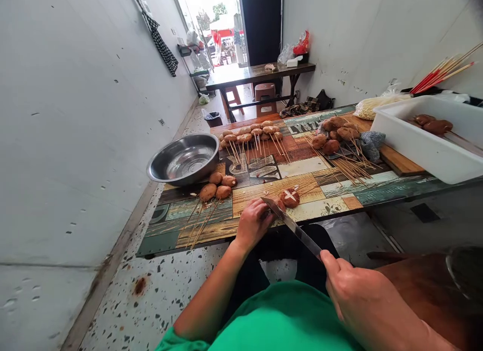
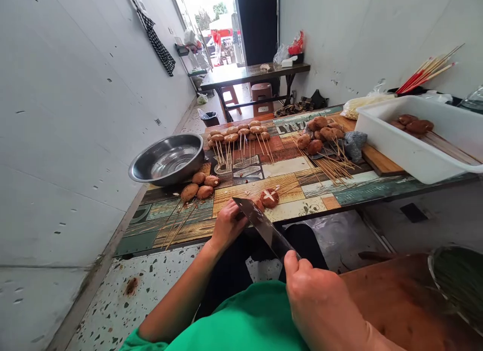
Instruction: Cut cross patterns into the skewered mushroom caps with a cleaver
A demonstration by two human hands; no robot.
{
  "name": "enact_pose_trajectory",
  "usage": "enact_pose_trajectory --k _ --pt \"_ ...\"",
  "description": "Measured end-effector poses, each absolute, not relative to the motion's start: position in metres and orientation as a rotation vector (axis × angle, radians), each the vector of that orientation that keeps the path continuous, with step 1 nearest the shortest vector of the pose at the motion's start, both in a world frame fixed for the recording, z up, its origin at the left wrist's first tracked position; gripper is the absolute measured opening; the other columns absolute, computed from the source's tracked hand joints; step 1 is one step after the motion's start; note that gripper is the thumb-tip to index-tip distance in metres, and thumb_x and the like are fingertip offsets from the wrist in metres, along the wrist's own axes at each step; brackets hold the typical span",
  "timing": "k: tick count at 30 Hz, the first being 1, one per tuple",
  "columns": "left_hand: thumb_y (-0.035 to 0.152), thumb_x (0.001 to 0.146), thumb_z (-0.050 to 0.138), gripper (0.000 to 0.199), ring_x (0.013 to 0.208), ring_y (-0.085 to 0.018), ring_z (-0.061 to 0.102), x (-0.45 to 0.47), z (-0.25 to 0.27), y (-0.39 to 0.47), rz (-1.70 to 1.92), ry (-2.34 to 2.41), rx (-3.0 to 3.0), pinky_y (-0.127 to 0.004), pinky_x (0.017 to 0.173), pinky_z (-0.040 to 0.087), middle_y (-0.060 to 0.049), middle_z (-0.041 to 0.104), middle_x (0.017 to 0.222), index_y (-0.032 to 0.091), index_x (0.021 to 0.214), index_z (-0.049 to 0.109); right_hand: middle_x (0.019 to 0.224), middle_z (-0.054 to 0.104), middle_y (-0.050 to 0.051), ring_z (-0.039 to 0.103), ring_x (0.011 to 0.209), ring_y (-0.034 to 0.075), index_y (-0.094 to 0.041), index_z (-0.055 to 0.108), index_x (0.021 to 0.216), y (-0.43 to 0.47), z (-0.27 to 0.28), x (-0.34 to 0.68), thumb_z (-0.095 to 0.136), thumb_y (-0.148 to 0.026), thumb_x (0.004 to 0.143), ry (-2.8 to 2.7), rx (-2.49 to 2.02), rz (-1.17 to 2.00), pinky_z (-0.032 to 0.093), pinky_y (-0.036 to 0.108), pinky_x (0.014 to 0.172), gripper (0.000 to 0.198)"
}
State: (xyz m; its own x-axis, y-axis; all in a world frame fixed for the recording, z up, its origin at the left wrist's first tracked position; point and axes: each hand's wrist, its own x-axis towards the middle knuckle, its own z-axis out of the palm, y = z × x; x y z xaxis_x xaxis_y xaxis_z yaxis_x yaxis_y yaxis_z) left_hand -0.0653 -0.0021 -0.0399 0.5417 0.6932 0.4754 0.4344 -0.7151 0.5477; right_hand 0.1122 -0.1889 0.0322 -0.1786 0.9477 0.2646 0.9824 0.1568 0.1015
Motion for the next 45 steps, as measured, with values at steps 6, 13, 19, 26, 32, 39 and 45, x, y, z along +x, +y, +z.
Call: enact_pose_trajectory --k 6,13,19,26,32,39,45 --pt "0.017 0.084 0.057 0.017 0.1 -0.022 0.061 -0.066 -0.042 -0.004 0.984 0.932 2.444 -0.036 0.09 0.048 -0.008 0.069 0.108 0.016 0.099 0.065 0.047 0.057 0.005 0.05 0.028 0.015 -0.001 0.075 0.09 -0.189 0.043 0.103 0.053 0.002 0.05 -2.33 -1.862 -0.487 0.035 0.022 0.026 0.046" --pt "0.018 0.083 0.058 0.02 0.1 -0.023 0.061 -0.066 -0.045 -0.004 0.97 0.95 2.492 -0.036 0.091 0.049 -0.01 0.068 0.107 0.015 0.102 0.063 0.046 0.054 0.005 0.05 0.03 0.015 -0.001 0.075 0.09 -0.19 0.046 0.095 0.057 0.002 0.05 -2.336 -1.933 -0.622 0.036 0.021 0.026 0.044" --pt "0.02 0.084 0.058 0.019 0.1 -0.023 0.061 -0.065 -0.044 -0.003 0.974 0.917 2.473 -0.036 0.09 0.049 -0.009 0.068 0.109 0.015 0.102 0.064 0.047 0.055 0.005 0.05 0.029 0.015 -0.002 0.075 0.09 -0.191 0.046 0.094 0.056 0.001 0.049 -2.33 -1.934 -0.592 0.037 0.021 0.026 0.045" --pt "0.018 0.084 0.055 0.02 0.099 -0.022 0.061 -0.065 -0.042 -0.003 1.005 0.895 2.466 -0.034 0.09 0.049 -0.008 0.069 0.106 0.017 0.101 0.065 0.049 0.056 0.006 0.051 0.031 0.015 -0.002 0.075 0.092 -0.194 0.046 0.091 0.056 0.002 0.051 -2.354 -1.974 -0.611 0.037 0.021 0.028 0.046" --pt "0.015 0.084 0.052 0.02 0.095 -0.022 0.063 -0.065 -0.045 -0.001 1.016 0.905 2.516 -0.034 0.086 0.051 -0.01 0.07 0.101 0.015 0.097 0.067 0.048 0.056 0.006 0.051 0.032 0.015 -0.004 0.075 0.093 -0.186 0.048 0.079 0.057 0.001 0.055 -2.393 -2.055 -0.686 0.035 0.02 0.029 0.043" --pt "0.015 0.081 0.055 0.012 0.085 -0.022 0.064 -0.066 -0.047 -0.002 0.935 1.01 2.523 -0.033 0.079 0.053 -0.009 0.071 0.088 0.015 0.081 0.067 0.051 0.058 0.006 0.056 0.037 0.017 -0.004 0.071 0.104 -0.176 0.049 0.069 0.056 0.002 0.065 -2.406 -2.191 -0.583 0.035 0.02 0.032 0.042" --pt "0.017 0.084 0.055 0.013 0.091 -0.023 0.063 -0.065 -0.044 -0.001 0.93 0.977 2.552 -0.035 0.084 0.051 -0.009 0.07 0.088 0.016 0.083 0.068 0.055 0.062 0.008 0.06 0.04 0.018 -0.004 0.069 0.108 -0.172 0.055 0.067 0.054 0.004 0.067 -2.402 -2.254 -0.426 0.032 0.02 0.034 0.045"
